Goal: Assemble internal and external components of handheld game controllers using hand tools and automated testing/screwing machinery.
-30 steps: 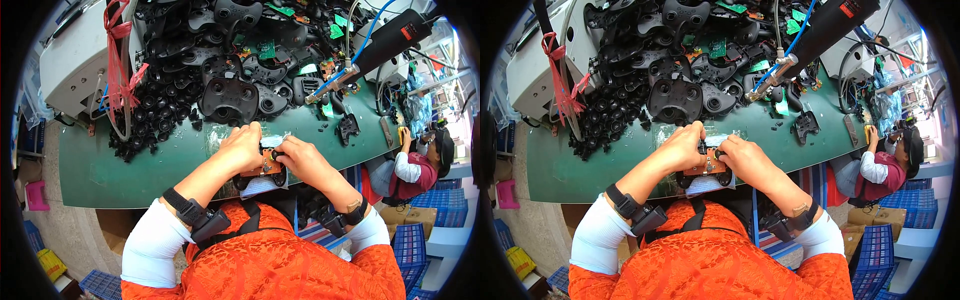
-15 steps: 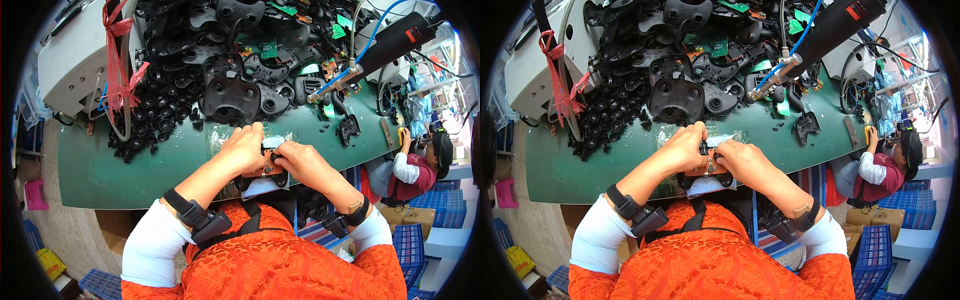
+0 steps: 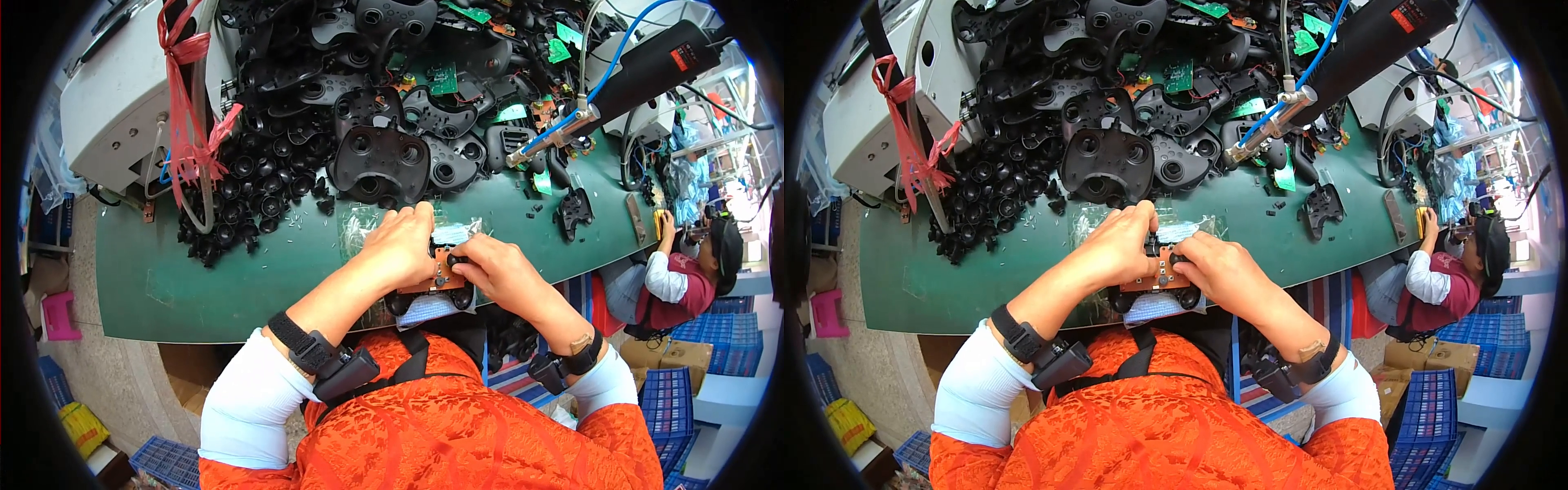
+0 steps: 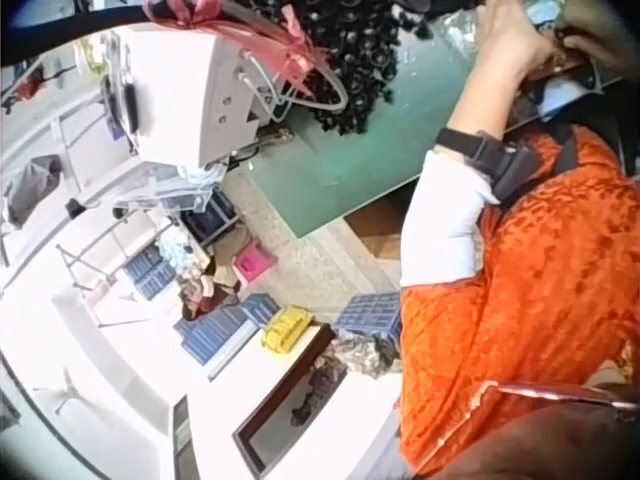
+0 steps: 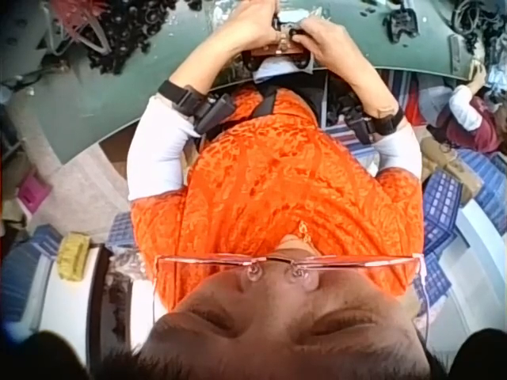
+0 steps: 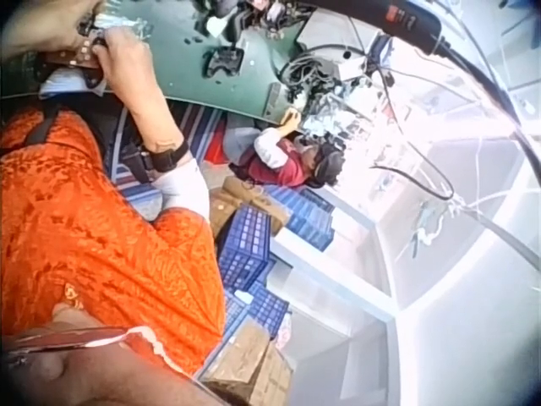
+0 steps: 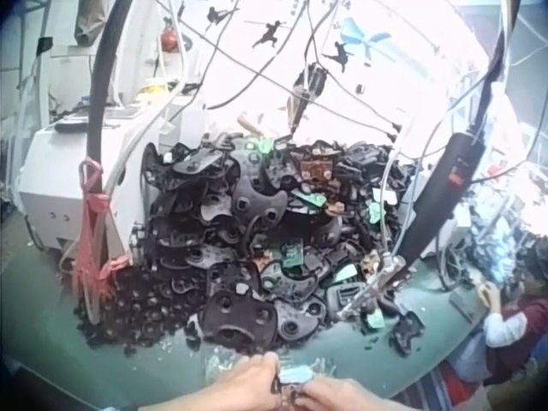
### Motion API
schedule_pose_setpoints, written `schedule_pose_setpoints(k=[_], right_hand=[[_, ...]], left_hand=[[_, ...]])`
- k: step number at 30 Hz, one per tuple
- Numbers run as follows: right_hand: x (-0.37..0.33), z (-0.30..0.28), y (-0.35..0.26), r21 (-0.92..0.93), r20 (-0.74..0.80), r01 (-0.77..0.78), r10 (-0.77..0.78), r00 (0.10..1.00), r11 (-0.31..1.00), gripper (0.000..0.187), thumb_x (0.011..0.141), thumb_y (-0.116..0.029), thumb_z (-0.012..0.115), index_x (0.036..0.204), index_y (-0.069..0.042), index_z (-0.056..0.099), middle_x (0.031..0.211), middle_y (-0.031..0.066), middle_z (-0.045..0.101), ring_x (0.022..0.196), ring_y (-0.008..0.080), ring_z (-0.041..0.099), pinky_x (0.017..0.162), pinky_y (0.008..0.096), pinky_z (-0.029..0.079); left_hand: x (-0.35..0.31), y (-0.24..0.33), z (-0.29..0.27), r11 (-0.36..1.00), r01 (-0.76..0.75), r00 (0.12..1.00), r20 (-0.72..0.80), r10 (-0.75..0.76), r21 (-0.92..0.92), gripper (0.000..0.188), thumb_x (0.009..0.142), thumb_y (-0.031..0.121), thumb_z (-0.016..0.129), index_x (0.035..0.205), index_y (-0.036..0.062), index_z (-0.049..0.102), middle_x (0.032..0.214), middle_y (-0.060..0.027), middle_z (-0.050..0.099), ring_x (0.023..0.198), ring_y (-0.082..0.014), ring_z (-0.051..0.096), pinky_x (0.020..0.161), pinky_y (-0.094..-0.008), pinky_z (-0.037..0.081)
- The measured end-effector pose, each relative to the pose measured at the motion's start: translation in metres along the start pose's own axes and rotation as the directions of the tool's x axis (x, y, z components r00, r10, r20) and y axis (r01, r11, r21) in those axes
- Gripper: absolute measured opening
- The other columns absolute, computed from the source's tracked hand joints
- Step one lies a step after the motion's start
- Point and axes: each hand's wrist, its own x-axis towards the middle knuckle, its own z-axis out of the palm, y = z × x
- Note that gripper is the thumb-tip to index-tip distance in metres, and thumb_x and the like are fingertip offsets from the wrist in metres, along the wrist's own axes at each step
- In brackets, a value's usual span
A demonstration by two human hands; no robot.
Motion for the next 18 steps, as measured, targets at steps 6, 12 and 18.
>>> schedule_pose_setpoints(k=[6, 12, 18], right_hand=[[0.0013, -0.0063, -0.0058, -0.128, 0.085, 0.044, -0.033, 0.996, 0.991, 0.017, 0.083, -0.009, 0.068, 0.095, -0.004, 0.056, 0.086, 0.0138, 0.062, 0.077, 0.0359, 0.064, 0.066, 0.0449, 0.053], [0.003, -0.0066, -0.0036, -0.186, 0.067, 0.04, -0.028, 0.997, 0.982, 0.019, 0.084, -0.012, 0.069, 0.092, -0.003, 0.053, 0.08, 0.0149, 0.062, 0.074, 0.0367, 0.064, 0.062, 0.0456, 0.052], [0.001, -0.0053, -0.001, -0.126, 0.08, 0.032, -0.022, 0.997, 0.992, 0.02, 0.084, -0.011, 0.069, 0.091, -0.003, 0.052, 0.081, 0.0168, 0.063, 0.074, 0.0376, 0.064, 0.062, 0.0462, 0.051]], left_hand=[[0.0008, -0.0042, 0.0031, 0.999, -0.029, 0.999, -0.024, 0.03, 0.02, 0.052, 0.074, 0.027, 0.077, 0.109, 0.002, 0.049, 0.11, -0.0193, 0.06, 0.106, -0.0359, 0.054, 0.09, -0.0439, 0.045], [-0.0006, -0.0004, -0.0004, 1.0, -0.013, 1.0, 0.001, 0.013, 0.008, 0.052, 0.074, 0.028, 0.077, 0.109, 0.0025, 0.049, 0.109, -0.0188, 0.06, 0.106, -0.0356, 0.054, 0.09, -0.0438, 0.045], [0.0014, -0.0012, 0.0, 1.0, -0.002, 1.0, 0.02, 0.001, 0.023, 0.053, 0.073, 0.029, 0.078, 0.11, 0.0023, 0.049, 0.108, -0.0183, 0.061, 0.107, -0.0357, 0.054, 0.09, -0.0434, 0.045]])
